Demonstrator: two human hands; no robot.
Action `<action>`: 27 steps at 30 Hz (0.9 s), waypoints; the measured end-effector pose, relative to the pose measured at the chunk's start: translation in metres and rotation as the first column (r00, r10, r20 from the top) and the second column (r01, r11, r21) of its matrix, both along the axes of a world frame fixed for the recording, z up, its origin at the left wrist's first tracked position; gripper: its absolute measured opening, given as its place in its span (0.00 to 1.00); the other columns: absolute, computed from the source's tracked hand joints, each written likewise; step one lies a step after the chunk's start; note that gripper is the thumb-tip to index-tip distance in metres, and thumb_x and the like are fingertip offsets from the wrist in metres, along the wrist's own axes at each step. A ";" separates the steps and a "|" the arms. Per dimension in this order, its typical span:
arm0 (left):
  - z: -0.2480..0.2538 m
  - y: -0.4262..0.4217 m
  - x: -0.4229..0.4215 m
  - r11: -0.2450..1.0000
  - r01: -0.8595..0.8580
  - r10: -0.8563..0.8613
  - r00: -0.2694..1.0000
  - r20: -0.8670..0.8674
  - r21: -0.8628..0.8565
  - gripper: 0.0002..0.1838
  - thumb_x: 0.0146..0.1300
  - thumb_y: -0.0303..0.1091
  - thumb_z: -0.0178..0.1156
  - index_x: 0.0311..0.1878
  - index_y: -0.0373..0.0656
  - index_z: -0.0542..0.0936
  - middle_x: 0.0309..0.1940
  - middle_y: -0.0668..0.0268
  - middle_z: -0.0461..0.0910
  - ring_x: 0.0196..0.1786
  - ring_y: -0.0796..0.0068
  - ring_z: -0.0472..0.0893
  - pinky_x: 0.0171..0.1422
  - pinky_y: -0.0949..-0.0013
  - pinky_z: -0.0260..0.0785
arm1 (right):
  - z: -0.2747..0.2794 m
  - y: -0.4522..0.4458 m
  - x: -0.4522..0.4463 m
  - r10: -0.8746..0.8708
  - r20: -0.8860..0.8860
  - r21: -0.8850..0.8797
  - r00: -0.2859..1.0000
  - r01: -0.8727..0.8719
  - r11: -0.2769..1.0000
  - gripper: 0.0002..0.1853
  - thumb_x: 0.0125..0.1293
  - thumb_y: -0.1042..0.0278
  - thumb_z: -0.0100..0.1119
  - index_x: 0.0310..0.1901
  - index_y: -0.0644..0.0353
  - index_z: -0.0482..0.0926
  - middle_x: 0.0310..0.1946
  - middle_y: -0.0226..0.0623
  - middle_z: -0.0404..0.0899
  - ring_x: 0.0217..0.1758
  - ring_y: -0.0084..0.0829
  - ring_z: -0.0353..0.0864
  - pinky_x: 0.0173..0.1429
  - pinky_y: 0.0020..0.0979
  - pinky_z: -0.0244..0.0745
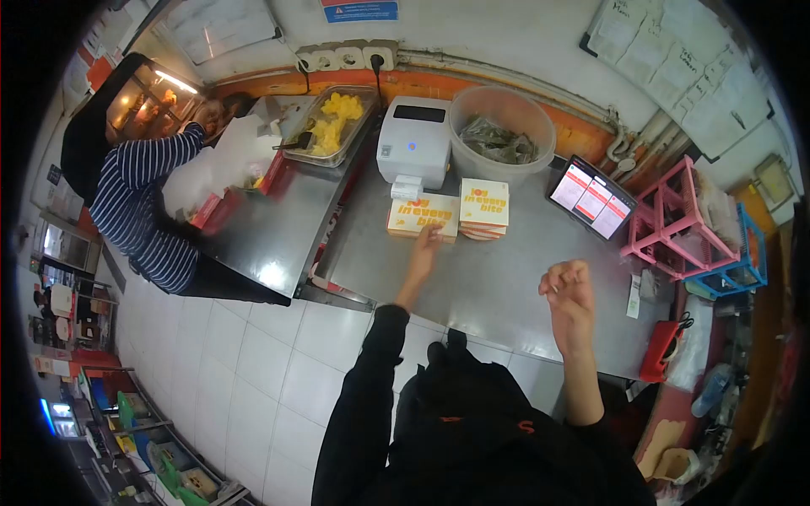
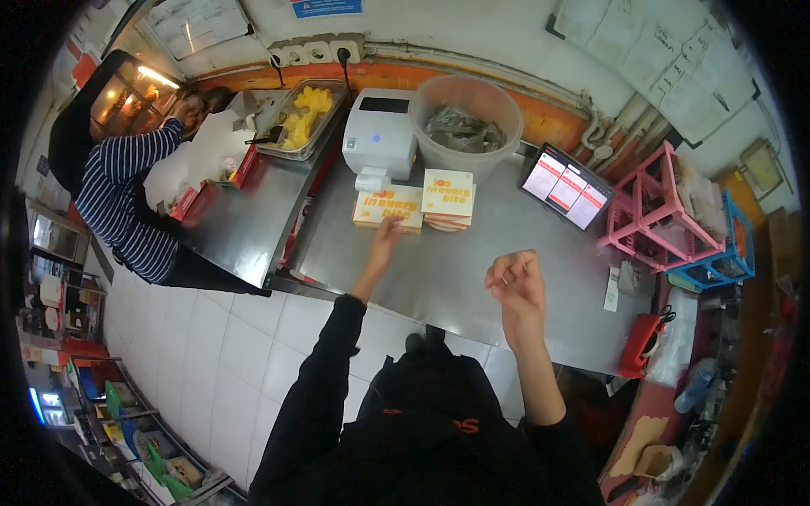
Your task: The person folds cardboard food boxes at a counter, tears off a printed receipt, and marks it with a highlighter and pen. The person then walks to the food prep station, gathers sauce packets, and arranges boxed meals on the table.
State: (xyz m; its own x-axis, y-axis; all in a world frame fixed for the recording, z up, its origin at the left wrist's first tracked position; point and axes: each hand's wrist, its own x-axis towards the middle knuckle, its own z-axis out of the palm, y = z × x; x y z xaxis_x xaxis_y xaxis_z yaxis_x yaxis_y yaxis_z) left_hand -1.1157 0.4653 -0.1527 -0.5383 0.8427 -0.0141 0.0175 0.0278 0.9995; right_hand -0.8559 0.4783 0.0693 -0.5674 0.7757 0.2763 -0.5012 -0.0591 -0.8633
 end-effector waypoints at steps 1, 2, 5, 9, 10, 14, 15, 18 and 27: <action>0.001 0.022 -0.005 0.998 0.031 -0.033 0.999 0.034 0.063 0.22 0.63 0.43 0.51 0.58 0.45 0.67 0.56 0.65 0.69 0.59 0.70 0.67 0.61 0.70 0.57 | -0.021 0.011 0.000 -0.049 0.098 -0.103 0.994 0.060 0.993 0.16 0.49 0.82 0.49 0.36 0.53 0.60 0.32 0.34 0.67 0.38 0.28 0.68 0.42 0.28 0.63; 0.005 0.042 -0.007 0.997 0.032 -0.035 0.998 0.044 0.071 0.22 0.63 0.43 0.51 0.58 0.45 0.67 0.56 0.65 0.69 0.59 0.70 0.67 0.61 0.70 0.57 | -0.042 0.022 0.000 -0.089 0.200 -0.198 0.976 0.129 0.972 0.15 0.50 0.81 0.49 0.37 0.52 0.61 0.34 0.32 0.67 0.39 0.26 0.68 0.43 0.27 0.62; 0.025 0.078 -0.003 0.999 0.044 -0.026 0.811 0.584 -0.017 0.31 0.61 0.50 0.50 0.63 0.44 0.61 0.60 0.62 0.65 0.63 0.69 0.63 0.62 0.68 0.54 | -0.114 0.058 0.000 -0.134 0.416 -0.317 0.899 0.282 0.906 0.16 0.54 0.74 0.51 0.44 0.50 0.65 0.39 0.30 0.69 0.43 0.26 0.68 0.45 0.29 0.62; 0.027 0.105 0.000 0.974 0.219 -0.169 0.859 0.483 -0.050 0.36 0.58 0.51 0.55 0.62 0.37 0.61 0.56 0.58 0.69 0.57 0.67 0.70 0.58 0.66 0.60 | -0.174 0.098 -0.011 -0.093 0.551 -0.304 0.829 0.303 0.903 0.19 0.57 0.69 0.51 0.51 0.48 0.65 0.45 0.31 0.71 0.48 0.27 0.68 0.49 0.31 0.63; 0.006 0.116 -0.001 0.968 0.235 -0.190 0.918 0.349 -0.092 0.34 0.56 0.49 0.57 0.60 0.35 0.63 0.53 0.58 0.71 0.54 0.67 0.72 0.56 0.66 0.62 | -0.187 0.110 -0.014 -0.043 0.550 -0.354 0.834 0.280 0.892 0.21 0.58 0.64 0.52 0.55 0.47 0.64 0.49 0.33 0.70 0.50 0.29 0.68 0.52 0.35 0.63; -0.008 0.126 0.007 0.977 0.116 -0.087 0.983 0.162 -0.180 0.31 0.54 0.43 0.62 0.55 0.31 0.67 0.47 0.58 0.76 0.47 0.68 0.77 0.51 0.69 0.67 | -0.194 0.141 -0.045 0.036 0.565 -0.495 0.824 0.304 0.814 0.30 0.57 0.48 0.55 0.60 0.41 0.60 0.57 0.37 0.64 0.57 0.38 0.64 0.59 0.48 0.59; -0.006 0.127 0.010 0.978 0.107 -0.078 0.983 0.164 -0.177 0.31 0.54 0.43 0.62 0.55 0.31 0.67 0.47 0.58 0.76 0.47 0.68 0.77 0.51 0.69 0.67 | -0.193 0.147 -0.055 0.042 0.567 -0.492 0.822 0.298 0.818 0.30 0.57 0.48 0.55 0.60 0.41 0.60 0.57 0.37 0.64 0.57 0.38 0.64 0.59 0.48 0.59; 0.005 0.121 0.020 0.992 0.128 -0.128 0.957 0.260 0.016 0.34 0.53 0.46 0.61 0.55 0.29 0.66 0.47 0.54 0.76 0.48 0.65 0.76 0.52 0.68 0.66 | -0.189 0.154 -0.082 0.141 0.526 -0.632 0.839 0.275 0.724 0.32 0.55 0.43 0.57 0.60 0.40 0.59 0.60 0.38 0.61 0.61 0.43 0.61 0.59 0.55 0.56; 0.016 0.120 0.057 0.931 0.357 -0.342 0.925 0.165 -0.076 0.38 0.50 0.52 0.61 0.59 0.36 0.66 0.56 0.48 0.68 0.63 0.55 0.64 0.64 0.65 0.56 | -0.211 0.168 -0.009 0.095 0.302 -0.670 0.948 0.141 0.729 0.30 0.54 0.47 0.60 0.56 0.46 0.64 0.50 0.33 0.71 0.54 0.36 0.70 0.53 0.46 0.65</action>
State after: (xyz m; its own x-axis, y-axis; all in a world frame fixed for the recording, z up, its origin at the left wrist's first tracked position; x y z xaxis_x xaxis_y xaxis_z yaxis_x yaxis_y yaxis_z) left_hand -1.0588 0.5852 -0.1366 -0.1952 0.9665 -0.1668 -0.1009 0.1494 0.9836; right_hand -0.8644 0.6462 -0.1414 -0.5074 0.6990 -0.5039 -0.2386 -0.6759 -0.6974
